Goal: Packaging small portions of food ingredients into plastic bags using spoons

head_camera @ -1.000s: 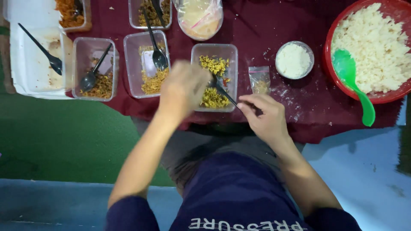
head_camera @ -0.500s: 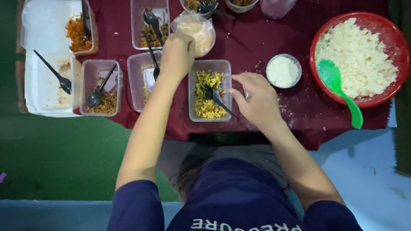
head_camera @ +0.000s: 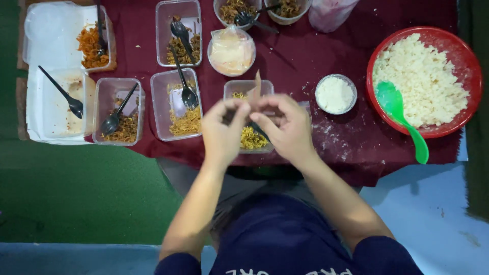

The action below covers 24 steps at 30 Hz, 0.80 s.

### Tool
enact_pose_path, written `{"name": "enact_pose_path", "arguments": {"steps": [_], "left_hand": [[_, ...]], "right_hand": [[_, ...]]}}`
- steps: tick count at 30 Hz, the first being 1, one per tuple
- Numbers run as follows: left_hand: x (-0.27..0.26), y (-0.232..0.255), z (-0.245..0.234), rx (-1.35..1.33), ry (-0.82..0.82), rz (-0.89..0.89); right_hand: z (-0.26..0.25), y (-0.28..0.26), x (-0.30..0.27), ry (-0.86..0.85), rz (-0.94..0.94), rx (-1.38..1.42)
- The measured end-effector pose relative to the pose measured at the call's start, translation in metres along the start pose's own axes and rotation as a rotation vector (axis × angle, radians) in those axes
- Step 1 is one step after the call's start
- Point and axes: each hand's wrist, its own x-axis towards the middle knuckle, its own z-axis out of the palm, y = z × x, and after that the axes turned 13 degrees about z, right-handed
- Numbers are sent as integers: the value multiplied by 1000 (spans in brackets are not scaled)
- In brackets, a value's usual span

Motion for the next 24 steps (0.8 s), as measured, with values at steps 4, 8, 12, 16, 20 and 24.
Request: {"name": "enact_pose_path", "arguments": {"steps": [4, 8, 12, 16, 20, 24], "left_hand": [[-23, 12, 1, -24, -48, 84], [-44, 3, 9, -7, -120, -69], [-56, -8, 16, -162, -199, -372], [-62, 0, 18, -367, -152, -401], [-64, 16, 9, 263, -158, 122], [-81, -14, 4, 522, -326, 724]], "right_hand": [[-4, 13, -25, 54, 76, -27], [-15, 10, -42, 124, 72, -147], [-29, 9, -48, 140, -58, -401], [-42, 17, -50, 127, -172, -588], [-48, 5, -50, -10, -208, -775], [-57, -24, -34, -243, -118, -723]]}}
